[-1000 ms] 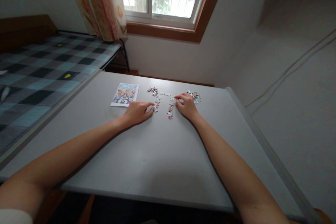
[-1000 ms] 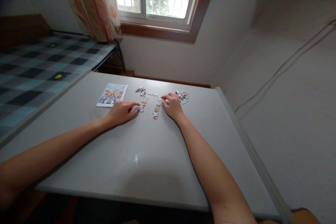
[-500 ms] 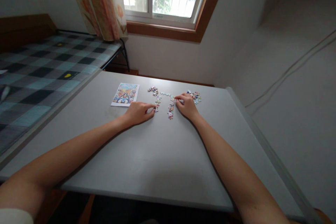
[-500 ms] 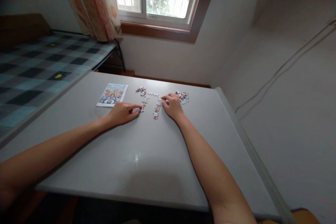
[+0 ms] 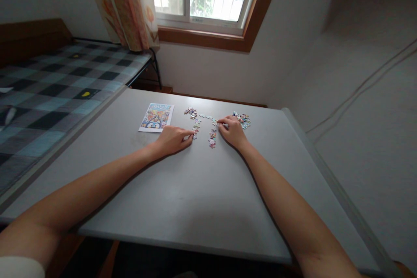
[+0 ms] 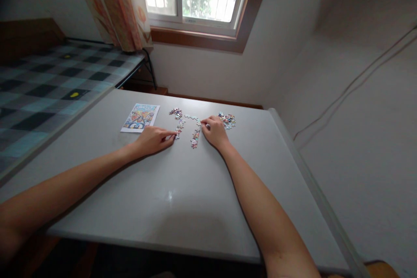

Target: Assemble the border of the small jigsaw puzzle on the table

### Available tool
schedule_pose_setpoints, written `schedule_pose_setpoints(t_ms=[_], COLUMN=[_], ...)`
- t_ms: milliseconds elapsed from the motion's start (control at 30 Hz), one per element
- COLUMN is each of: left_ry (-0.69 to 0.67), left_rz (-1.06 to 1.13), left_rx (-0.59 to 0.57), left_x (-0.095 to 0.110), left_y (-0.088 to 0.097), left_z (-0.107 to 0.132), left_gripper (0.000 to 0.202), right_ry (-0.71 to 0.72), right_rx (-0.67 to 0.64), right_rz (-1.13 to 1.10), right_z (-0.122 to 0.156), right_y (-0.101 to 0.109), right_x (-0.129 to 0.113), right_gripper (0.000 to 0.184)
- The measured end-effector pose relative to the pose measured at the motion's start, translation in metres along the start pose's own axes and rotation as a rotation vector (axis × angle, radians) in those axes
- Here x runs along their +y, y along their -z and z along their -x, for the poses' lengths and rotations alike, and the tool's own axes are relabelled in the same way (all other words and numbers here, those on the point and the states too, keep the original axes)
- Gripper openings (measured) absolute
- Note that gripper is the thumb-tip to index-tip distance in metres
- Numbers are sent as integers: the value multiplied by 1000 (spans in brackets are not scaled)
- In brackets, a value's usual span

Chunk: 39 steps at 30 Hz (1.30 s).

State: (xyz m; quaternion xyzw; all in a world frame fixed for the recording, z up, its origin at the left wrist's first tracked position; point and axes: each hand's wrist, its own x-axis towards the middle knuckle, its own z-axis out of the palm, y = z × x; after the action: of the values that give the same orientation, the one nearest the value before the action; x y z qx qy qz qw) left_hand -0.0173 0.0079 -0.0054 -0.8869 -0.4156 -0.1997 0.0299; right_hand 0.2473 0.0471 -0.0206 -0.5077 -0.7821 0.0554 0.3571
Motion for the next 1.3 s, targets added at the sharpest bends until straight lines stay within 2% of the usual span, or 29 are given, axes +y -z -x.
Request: schedule_pose_setpoints(t_ms=[200, 433, 600, 967, 1200, 1300], left_ry=[18, 262, 345, 368, 413, 380], left_rz=[17, 27, 24, 50, 82, 100], left_rx=[57, 101, 80, 93, 57, 19], left_x=[0, 0, 1, -1, 1, 1], left_y=[-3, 0, 1, 0, 4, 5], left_z=[2, 0, -2, -2, -3, -4], left_gripper=[29, 34, 32, 25, 25, 28], right_ry=[-3, 12, 16, 24, 18, 20], right_rx=[-4, 10, 18, 9, 14, 14], right_rz=[8, 11, -2, -11, -20, -20], right_z=[0, 0, 0, 0, 1, 0], right_y=[0, -2, -2, -2, -3, -3], right_x=[-1, 2, 3, 4, 4, 4], right_gripper=[22, 20, 20, 20, 20, 19])
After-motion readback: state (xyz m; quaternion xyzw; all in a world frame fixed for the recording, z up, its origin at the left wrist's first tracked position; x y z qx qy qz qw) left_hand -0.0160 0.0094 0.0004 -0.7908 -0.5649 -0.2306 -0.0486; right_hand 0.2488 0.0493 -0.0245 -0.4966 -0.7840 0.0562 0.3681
